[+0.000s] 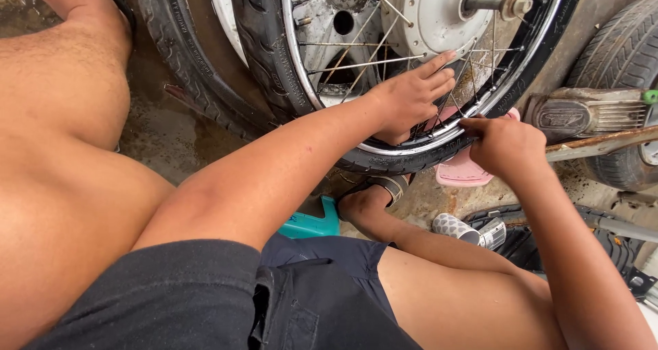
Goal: Manually installing or removing a tire from a motorcycle wheel rim using a tire lever tool.
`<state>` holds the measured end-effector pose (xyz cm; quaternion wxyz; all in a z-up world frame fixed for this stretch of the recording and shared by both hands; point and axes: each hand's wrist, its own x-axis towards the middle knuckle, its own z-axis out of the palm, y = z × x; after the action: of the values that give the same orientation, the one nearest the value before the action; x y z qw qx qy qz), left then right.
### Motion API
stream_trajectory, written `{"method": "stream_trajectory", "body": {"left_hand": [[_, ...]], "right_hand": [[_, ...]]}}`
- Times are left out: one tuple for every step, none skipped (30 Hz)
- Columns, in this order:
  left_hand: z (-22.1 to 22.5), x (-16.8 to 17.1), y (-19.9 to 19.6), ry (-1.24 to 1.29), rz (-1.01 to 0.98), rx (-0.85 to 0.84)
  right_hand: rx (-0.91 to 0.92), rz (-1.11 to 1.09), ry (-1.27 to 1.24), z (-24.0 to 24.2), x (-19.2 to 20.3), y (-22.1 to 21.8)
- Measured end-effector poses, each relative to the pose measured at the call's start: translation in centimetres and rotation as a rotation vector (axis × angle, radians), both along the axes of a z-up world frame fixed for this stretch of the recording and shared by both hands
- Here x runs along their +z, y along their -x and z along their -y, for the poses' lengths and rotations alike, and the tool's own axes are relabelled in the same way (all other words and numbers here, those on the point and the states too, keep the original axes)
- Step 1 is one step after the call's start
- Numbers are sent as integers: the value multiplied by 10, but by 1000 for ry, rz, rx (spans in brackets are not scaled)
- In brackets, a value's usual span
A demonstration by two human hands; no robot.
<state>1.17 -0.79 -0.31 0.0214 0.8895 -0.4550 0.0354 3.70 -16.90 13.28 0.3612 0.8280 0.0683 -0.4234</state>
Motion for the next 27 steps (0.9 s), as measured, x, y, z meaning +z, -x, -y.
{"method": "stream_trajectory", "body": {"left_hand": [[2, 0, -2, 2, 2, 0], [2, -1, -1, -13, -4, -2], [1, -1, -1, -27, -10, -4], [0, 0, 0, -29, -9, -5], [-2, 1, 0, -35, -5, -4], [-1, 3, 0, -36, 1, -3], [1, 3, -2, -33, 4, -3], [1, 2, -1, -33, 6, -2], [0, 2, 0, -32, 9, -2], [0, 2, 1, -33, 7, -3], [-1, 2, 2, -34, -3, -3], [0, 2, 0, -33, -9, -2], [2, 4, -3, -31, -5, -1], [1, 4, -2, -47, -14, -5], [0, 5, -1, -63, -22, -8], [-1, 5, 0, -65, -21, -10], [-3, 6, 1, -58, -23, -9], [-2, 7, 1, -49, -24, -7], [-1, 6, -4, -48, -21, -7], [0, 3, -2, -40, -8, -4], [1, 1, -1, -33, 5, 0], [0, 1, 0, -34, 10, -4], [0, 1, 1, -30, 7, -7], [0, 2, 1, -24, 5, -7], [1, 3, -4, -23, 11, -7], [1, 3, -3, -42, 10, -6], [1, 2, -1, -61, 9, -6]], "right_hand": [[0, 2, 2, -4, 1, 3], [-52, -87, -83, -9, 1, 6], [-103, -175, -169, -14, 1, 10], [-104, -175, -171, -9, 1, 7], [-70, -93, -135, -4, 1, 4], [-35, -9, -95, 2, 2, 0], [-35, -6, -92, -9, 10, 2], [-174, -100, -155, -22, 16, 5], [-312, -195, -219, -35, 22, 8], [-314, -196, -220, -29, 17, 6], [-192, -125, -114, -23, 13, 4], [-67, -46, -10, -17, 9, 0], [-67, -42, -8, -21, 13, 1], [-164, -94, -115, -26, 14, 4], [-261, -146, -223, -31, 16, 8], [-263, -144, -225, -27, 12, 7], [-143, -98, -107, -23, 8, 5], [-21, -48, 10, -17, 5, 3], [-21, -45, 12, -20, 9, 0], [-164, -99, -102, -25, 13, 1], [-308, -152, -217, -29, 16, 2], [-310, -147, -219, -28, 13, 3], [-199, -103, -115, -26, 11, 3], [-83, -57, -10, -25, 10, 2], [-83, -51, -9, -30, 16, -1], [-181, -107, -82, -36, 20, 1], [-279, -163, -154, -42, 23, 2]]}}
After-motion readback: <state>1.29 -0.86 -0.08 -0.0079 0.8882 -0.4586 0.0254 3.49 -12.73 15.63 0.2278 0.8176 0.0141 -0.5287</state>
